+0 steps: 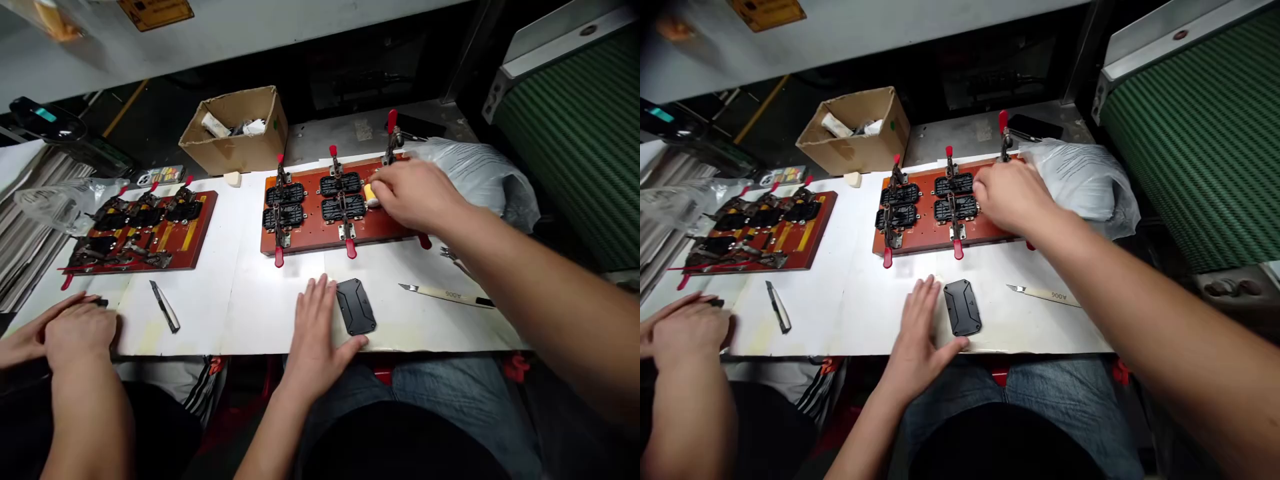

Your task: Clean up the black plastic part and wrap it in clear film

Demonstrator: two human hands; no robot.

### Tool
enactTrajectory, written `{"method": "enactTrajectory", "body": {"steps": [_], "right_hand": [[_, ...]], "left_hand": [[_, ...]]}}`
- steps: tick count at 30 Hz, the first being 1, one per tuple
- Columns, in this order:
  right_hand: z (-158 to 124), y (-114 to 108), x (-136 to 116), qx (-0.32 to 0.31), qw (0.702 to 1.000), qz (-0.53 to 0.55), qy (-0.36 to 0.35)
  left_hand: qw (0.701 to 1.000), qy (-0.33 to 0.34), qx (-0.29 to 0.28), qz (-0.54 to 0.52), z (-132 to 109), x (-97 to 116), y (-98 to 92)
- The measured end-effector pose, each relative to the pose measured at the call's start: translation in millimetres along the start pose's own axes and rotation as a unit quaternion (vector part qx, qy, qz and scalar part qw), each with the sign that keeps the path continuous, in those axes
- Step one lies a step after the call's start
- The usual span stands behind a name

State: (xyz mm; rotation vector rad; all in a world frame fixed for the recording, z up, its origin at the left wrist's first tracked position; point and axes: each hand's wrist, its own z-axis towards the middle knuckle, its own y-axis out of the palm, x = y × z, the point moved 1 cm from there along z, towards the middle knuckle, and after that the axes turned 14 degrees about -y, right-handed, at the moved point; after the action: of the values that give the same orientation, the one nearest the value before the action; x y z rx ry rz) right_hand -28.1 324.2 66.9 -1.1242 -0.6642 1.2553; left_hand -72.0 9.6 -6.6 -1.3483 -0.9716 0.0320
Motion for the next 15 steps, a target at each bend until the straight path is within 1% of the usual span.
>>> {"method": "enactTrajectory", "body": {"steps": [2, 4, 5, 6, 7, 9, 11, 12, 13, 15], "right_hand": [[36, 27, 21, -0.054, 0.997, -0.045, 0.019], [57, 45, 35, -0.112, 0.991, -0.069, 0.037], [61, 47, 38, -0.138, 0.987, -0.072, 0.04], [61, 44, 37, -0.155, 0.985, -0.069, 0.036], [57, 37, 32, -0.157, 0.985, -0.062, 0.027], [36, 13, 13, -0.122, 0.992, -0.027, 0.008], [-1, -11, -15, -0.049, 0.997, 0.053, 0.009], [-24, -18, -30, -0.018, 0.993, 0.116, 0.011], [-48, -21, -44, -0.004, 0.983, 0.184, 0.012], [-97, -12, -69, -0.019, 0.956, 0.292, 0.013]], "left_hand": [[0.998, 0.018, -0.025, 0.051, 3, 0, 10.8], [0.997, 0.015, -0.02, 0.072, 6, 0, 16.9], [0.997, 0.013, -0.018, 0.076, 7, 0, 18.2], [0.997, 0.015, -0.017, 0.078, 7, 0, 18.6], [0.997, 0.02, -0.016, 0.078, 7, -1, 18.4], [0.997, 0.027, -0.015, 0.076, 7, -1, 17.7], [0.997, 0.027, -0.011, 0.071, 7, -1, 17.5], [0.997, 0.025, -0.009, 0.068, 7, -1, 17.8], [0.998, 0.024, -0.007, 0.066, 7, 0, 18.3], [0.998, 0.025, -0.003, 0.062, 7, 0, 19.5]]}}
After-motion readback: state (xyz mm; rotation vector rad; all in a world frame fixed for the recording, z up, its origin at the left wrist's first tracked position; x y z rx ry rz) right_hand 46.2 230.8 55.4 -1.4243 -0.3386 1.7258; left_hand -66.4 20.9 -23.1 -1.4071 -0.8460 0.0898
